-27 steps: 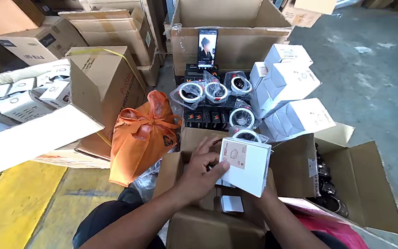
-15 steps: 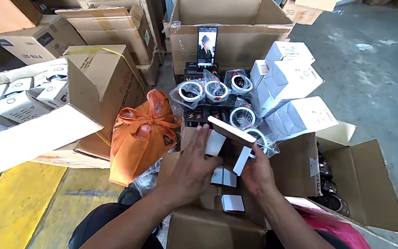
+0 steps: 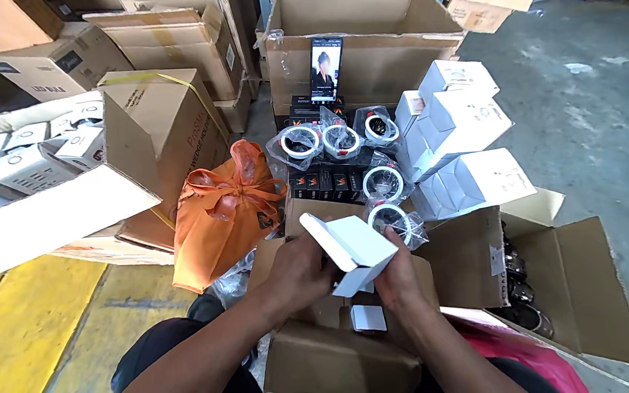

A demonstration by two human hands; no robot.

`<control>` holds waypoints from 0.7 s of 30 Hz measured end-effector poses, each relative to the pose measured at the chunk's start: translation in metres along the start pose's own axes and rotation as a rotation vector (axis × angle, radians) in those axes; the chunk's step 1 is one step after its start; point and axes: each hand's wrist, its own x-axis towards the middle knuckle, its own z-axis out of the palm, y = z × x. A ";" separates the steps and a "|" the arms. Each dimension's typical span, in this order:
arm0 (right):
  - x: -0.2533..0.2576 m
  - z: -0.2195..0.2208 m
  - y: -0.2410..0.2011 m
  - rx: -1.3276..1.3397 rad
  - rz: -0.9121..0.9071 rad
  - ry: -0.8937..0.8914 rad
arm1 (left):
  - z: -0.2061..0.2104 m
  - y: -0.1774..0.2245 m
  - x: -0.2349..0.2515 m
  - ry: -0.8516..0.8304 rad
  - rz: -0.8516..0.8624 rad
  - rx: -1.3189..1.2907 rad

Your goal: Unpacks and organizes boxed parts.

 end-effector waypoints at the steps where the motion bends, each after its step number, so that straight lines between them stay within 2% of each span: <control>1: -0.001 0.000 -0.001 0.003 0.003 0.001 | -0.003 -0.002 0.001 0.005 0.006 0.018; 5: 0.000 -0.001 -0.017 -0.002 -0.062 0.053 | -0.021 -0.009 0.015 0.008 -0.064 0.143; 9: -0.007 -0.007 -0.041 0.063 -0.234 -0.014 | -0.037 -0.022 0.025 0.141 -0.065 0.371; 11: -0.018 -0.019 -0.042 0.072 -0.375 -0.230 | -0.040 -0.028 0.026 0.176 -0.050 0.445; 13: -0.037 -0.031 -0.040 -0.014 -0.428 -0.515 | -0.036 -0.032 0.024 0.167 0.001 0.468; 17: -0.047 -0.024 -0.033 -0.432 -0.313 -1.037 | -0.017 -0.032 0.011 0.034 0.250 0.404; 19: -0.047 -0.017 -0.036 -0.834 -0.194 -1.090 | -0.010 -0.027 0.006 -0.005 0.338 0.381; 21: -0.049 -0.010 -0.042 -1.248 -0.077 -1.032 | -0.008 -0.024 0.005 -0.003 0.374 0.353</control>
